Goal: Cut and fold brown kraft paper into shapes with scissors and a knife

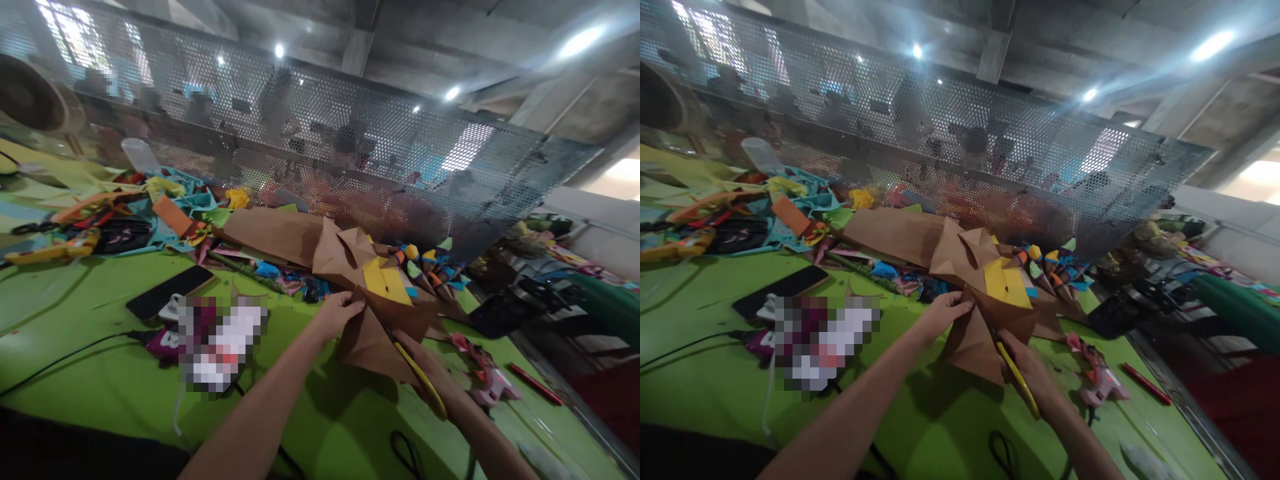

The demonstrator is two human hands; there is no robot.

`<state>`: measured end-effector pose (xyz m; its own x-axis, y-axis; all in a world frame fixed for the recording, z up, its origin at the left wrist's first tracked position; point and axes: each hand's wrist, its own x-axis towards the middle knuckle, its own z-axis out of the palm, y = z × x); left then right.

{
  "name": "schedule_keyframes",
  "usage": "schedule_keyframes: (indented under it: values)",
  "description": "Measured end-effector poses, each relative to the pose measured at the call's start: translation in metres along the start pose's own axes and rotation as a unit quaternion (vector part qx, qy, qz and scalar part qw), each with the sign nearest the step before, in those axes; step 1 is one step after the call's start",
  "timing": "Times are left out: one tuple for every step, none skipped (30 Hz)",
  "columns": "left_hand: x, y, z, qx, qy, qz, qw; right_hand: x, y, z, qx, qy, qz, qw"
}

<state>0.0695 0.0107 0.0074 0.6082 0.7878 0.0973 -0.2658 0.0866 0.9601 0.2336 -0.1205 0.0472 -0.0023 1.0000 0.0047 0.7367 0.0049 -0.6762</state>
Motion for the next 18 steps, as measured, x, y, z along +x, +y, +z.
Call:
schedule_keyframes:
  values:
    - [0.000, 0.000, 0.001, 0.008, -0.007, -0.003, 1.000, 0.000, -0.001, -0.001, 0.003, -0.009, -0.004, 1.000]
    - [-0.001, 0.000, 0.002, 0.015, -0.011, -0.005, 1.000, 0.001, -0.001, -0.002, 0.013, -0.014, -0.001, 1.000]
    - [-0.001, 0.000, 0.003, 0.019, -0.012, -0.005, 1.000, 0.001, 0.000, -0.002, 0.024, -0.014, 0.008, 1.000]
    - [-0.001, 0.001, 0.003, 0.021, -0.009, -0.005, 1.000, 0.002, 0.002, -0.001, 0.033, -0.009, 0.018, 0.999]
    - [-0.001, 0.001, 0.004, 0.018, -0.007, -0.004, 1.000, 0.004, 0.004, 0.000, 0.039, -0.004, 0.028, 0.999]
    - [-0.001, 0.001, 0.004, 0.012, -0.007, -0.005, 1.000, 0.005, 0.008, 0.002, 0.046, 0.000, 0.039, 0.998]
    - [-0.001, 0.001, 0.004, 0.005, -0.008, -0.006, 1.000, 0.006, 0.011, 0.005, 0.053, 0.005, 0.048, 0.997]
    - [-0.001, 0.001, 0.004, -0.002, -0.009, -0.008, 1.000, 0.007, 0.014, 0.007, 0.063, 0.010, 0.056, 0.996]
    - [0.000, 0.001, 0.004, -0.006, -0.010, -0.009, 1.000, 0.008, 0.016, 0.009, 0.073, 0.012, 0.062, 0.995]
    - [-0.001, 0.001, 0.003, -0.006, -0.009, -0.007, 1.000, 0.008, 0.018, 0.011, 0.082, 0.013, 0.068, 0.994]
    - [-0.001, 0.001, 0.003, -0.005, -0.006, -0.004, 1.000, 0.009, 0.018, 0.012, 0.088, 0.016, 0.074, 0.993]
    - [-0.001, 0.001, 0.002, 0.000, -0.001, -0.001, 1.000, 0.010, 0.018, 0.014, 0.091, 0.019, 0.078, 0.993]
    - [-0.001, 0.002, 0.002, 0.008, 0.004, 0.002, 1.000, 0.012, 0.017, 0.014, 0.093, 0.021, 0.078, 0.992]
    - [-0.001, 0.002, 0.001, 0.017, 0.009, 0.004, 1.000, 0.013, 0.016, 0.015, 0.094, 0.021, 0.074, 0.993]
    - [-0.001, 0.003, 0.000, 0.026, 0.013, 0.007, 1.000, 0.015, 0.014, 0.015, 0.095, 0.023, 0.066, 0.993]
    - [-0.001, 0.004, -0.002, 0.038, 0.015, 0.010, 0.999, 0.017, 0.012, 0.015, 0.098, 0.027, 0.055, 0.993]
    - [-0.001, 0.005, -0.004, 0.052, 0.017, 0.013, 0.998, 0.020, 0.010, 0.016, 0.102, 0.031, 0.046, 0.993]
    - [0.000, 0.005, -0.006, 0.063, 0.023, 0.016, 0.998, 0.022, 0.009, 0.016, 0.107, 0.040, 0.038, 0.993]
